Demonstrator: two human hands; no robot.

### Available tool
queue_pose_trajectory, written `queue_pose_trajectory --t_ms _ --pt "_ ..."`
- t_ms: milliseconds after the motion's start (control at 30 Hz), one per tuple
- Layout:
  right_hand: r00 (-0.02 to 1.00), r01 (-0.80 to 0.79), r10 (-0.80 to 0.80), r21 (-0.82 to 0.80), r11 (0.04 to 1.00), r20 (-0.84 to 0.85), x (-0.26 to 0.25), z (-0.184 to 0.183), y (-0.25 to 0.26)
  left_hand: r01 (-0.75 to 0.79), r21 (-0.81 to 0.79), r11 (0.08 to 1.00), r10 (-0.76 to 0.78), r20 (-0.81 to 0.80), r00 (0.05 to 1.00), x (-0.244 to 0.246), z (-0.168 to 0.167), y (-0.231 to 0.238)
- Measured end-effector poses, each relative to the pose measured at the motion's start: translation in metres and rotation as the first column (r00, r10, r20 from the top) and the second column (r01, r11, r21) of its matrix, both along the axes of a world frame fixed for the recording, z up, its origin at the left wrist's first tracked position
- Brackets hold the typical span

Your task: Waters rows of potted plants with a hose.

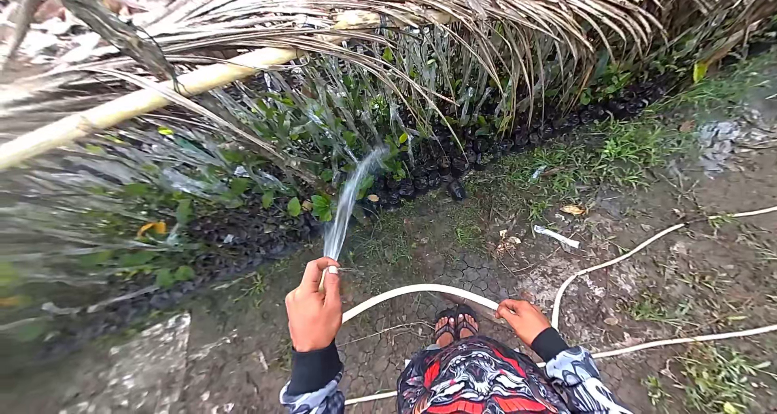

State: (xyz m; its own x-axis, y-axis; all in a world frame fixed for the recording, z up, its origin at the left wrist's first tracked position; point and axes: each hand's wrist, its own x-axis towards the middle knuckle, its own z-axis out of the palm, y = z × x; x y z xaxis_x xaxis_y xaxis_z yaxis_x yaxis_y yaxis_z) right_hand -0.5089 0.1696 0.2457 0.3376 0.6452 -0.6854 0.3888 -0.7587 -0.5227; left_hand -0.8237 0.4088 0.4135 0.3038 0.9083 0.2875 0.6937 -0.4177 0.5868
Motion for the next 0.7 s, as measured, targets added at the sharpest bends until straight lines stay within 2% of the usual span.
queue_pose_trajectory --t_ms 133,267,400,533,700 --pt "1.000 -0.020 0.020 -0.006 1.000 -0.007 -0.001 0.001 0.003 0.018 -0.059 0.998 -0.022 -0.080 0.997 0.003 0.001 0.001" --pt "1.000 -0.012 0.013 0.017 1.000 -0.020 -0.001 0.004 0.006 -0.013 -0.019 1.000 0.012 -0.052 0.999 0.007 0.004 0.003" --pt "1.000 -0.010 0.011 0.016 1.000 -0.019 0.001 0.003 0.008 -0.009 -0.046 0.999 0.005 -0.095 0.996 0.011 0.004 0.003" --pt "1.000 -0.008 0.008 0.022 1.000 -0.019 0.003 0.002 0.008 -0.045 0.014 0.999 0.046 -0.056 0.997 0.013 0.004 0.005" --pt "1.000 -0.014 0.014 0.024 1.000 -0.009 0.003 0.002 0.008 -0.012 -0.028 1.000 0.009 -0.092 0.996 0.017 0.001 0.007"
